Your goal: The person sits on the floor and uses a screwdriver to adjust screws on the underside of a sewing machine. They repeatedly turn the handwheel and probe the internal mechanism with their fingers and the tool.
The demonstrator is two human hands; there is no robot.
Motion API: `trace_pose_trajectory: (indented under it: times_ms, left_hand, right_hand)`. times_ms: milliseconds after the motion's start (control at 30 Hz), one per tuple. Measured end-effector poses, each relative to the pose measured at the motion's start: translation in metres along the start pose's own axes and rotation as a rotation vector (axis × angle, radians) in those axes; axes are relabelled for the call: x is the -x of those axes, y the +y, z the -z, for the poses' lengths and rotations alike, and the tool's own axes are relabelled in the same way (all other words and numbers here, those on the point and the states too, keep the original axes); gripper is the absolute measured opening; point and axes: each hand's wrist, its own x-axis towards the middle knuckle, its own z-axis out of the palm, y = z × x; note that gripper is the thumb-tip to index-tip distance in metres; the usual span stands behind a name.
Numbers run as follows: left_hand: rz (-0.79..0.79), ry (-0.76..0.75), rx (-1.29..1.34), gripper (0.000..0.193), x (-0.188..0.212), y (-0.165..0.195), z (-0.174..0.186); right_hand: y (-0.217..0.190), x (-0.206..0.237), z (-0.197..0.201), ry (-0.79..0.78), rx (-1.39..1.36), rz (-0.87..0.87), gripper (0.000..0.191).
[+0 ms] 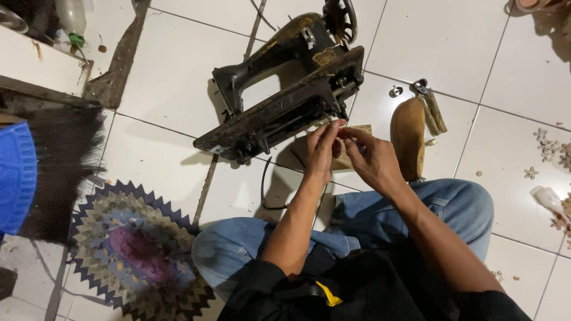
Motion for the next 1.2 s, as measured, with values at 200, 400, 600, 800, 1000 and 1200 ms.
trace_pose_trajectory:
  times_ms: [200,400,600,800,1000,1200]
  left_hand:
    - [-0.017,-0.019,0.05,0.031,-0.006,0.0,-0.001]
    - [-0.057,-0.056,0.06,0.03,-0.007,0.001,0.002]
    - [-0.047,-0.05,0.138,0.027,-0.006,0.004,-0.002]
    - [-0.045,-0.031,0.116,0.026,-0.009,0.004,-0.001]
    - [-0.067,-0.018,0.126,0.024,-0.012,0.001,0.002]
    - [-0.079,-0.018,0.146,0.024,-0.013,-0.006,0.003]
  right_hand:
    - [-0.004,-0.005,0.001,-0.017,-0.165,-0.099,0.037]
    - [-0.012,-0.012,0.006,-0.062,-0.098,-0.084,0.036]
    - [-0.017,-0.017,0.013,-0.109,-0.178,-0.114,0.035]
    - [-0.023,-0.012,0.009,-0.094,-0.056,-0.101,0.035]
    - [-0.026,-0.014,0.003,-0.022,0.171,0.032,0.035]
    - [-0.039,-0.002,0.004,0.09,0.339,0.211,0.031]
